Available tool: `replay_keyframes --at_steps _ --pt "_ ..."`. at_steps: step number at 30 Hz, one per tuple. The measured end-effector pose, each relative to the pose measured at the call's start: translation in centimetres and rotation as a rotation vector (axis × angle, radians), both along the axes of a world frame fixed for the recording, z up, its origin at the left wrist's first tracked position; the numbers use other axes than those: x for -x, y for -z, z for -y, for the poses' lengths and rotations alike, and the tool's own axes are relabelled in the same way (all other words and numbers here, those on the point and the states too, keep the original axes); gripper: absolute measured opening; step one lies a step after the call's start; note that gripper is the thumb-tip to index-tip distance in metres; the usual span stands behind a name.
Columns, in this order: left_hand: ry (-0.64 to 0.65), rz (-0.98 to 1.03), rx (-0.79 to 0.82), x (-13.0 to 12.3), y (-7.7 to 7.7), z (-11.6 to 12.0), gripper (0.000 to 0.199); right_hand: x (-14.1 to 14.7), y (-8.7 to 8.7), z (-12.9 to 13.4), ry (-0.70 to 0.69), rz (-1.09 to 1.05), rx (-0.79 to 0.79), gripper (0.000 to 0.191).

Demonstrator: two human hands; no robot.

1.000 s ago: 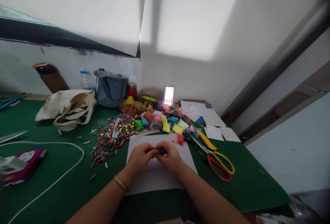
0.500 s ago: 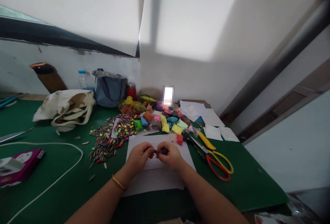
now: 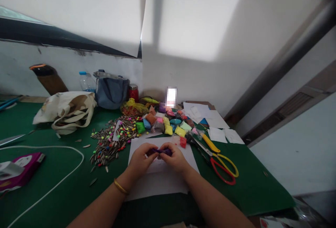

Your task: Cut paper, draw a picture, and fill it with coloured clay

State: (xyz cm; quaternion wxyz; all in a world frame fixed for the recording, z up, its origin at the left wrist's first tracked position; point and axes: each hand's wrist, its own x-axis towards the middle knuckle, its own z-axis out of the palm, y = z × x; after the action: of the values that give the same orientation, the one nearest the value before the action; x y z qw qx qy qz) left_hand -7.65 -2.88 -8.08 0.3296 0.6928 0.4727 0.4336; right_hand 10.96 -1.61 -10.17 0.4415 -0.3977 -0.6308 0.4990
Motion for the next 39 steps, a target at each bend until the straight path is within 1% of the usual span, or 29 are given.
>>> replay_keyframes --at_steps 2,4,6,9,11,16,21,24,26,30,32,35,37,39 --pt "-0.012 -0.061 -0.088 -0.06 0.15 0.18 0.013 0.22 0.08 0.08 -0.003 -0.030 0.019 0.023" --pt "0.010 -0.122 -0.189 -0.03 0.16 0.34 0.007 0.41 0.12 0.09 -0.012 -0.073 0.055 0.025" --pt "0.037 -0.179 -0.259 0.06 0.08 0.42 0.010 0.51 0.16 0.05 -0.047 -0.119 0.099 0.027" --pt "0.061 -0.226 -0.289 0.20 -0.09 0.40 0.016 0.47 0.19 0.00 -0.080 -0.165 0.128 0.031" --pt "0.070 -0.240 -0.283 0.22 -0.19 0.37 0.018 0.41 0.14 0.02 -0.085 -0.173 0.127 0.033" --pt "0.041 -0.214 -0.235 0.12 -0.41 0.43 0.011 0.44 -0.32 0.22 -0.139 -0.190 0.151 0.034" --pt "-0.029 -0.134 -0.086 0.08 -0.18 0.25 0.012 0.39 -0.51 0.22 -0.096 -0.176 0.132 0.030" --pt "-0.031 -0.046 0.027 0.09 0.14 0.01 0.015 0.26 -0.45 0.07 -0.066 -0.185 0.122 0.031" --pt "-0.021 0.003 0.061 0.09 0.27 -0.13 0.014 0.19 -0.40 -0.02 -0.053 -0.179 0.120 0.033" --pt "0.001 0.014 0.044 -0.07 0.12 -0.18 0.014 0.15 -0.37 0.00 -0.055 -0.178 0.092 0.033" --pt "-0.013 -0.018 0.040 -0.21 -0.03 -0.12 0.014 0.18 -0.36 0.08 -0.065 -0.161 0.079 0.031" --pt "-0.037 -0.057 0.018 -0.35 -0.03 -0.04 0.009 0.26 -0.31 0.11 -0.066 -0.131 0.075 0.028" --pt "-0.059 -0.034 0.001 -0.34 0.16 -0.05 0.008 0.26 -0.27 0.00 -0.051 -0.137 0.083 0.028" --pt "-0.093 0.057 0.022 -0.23 0.39 -0.18 0.012 0.18 -0.23 -0.17 -0.019 -0.151 0.092 0.030"
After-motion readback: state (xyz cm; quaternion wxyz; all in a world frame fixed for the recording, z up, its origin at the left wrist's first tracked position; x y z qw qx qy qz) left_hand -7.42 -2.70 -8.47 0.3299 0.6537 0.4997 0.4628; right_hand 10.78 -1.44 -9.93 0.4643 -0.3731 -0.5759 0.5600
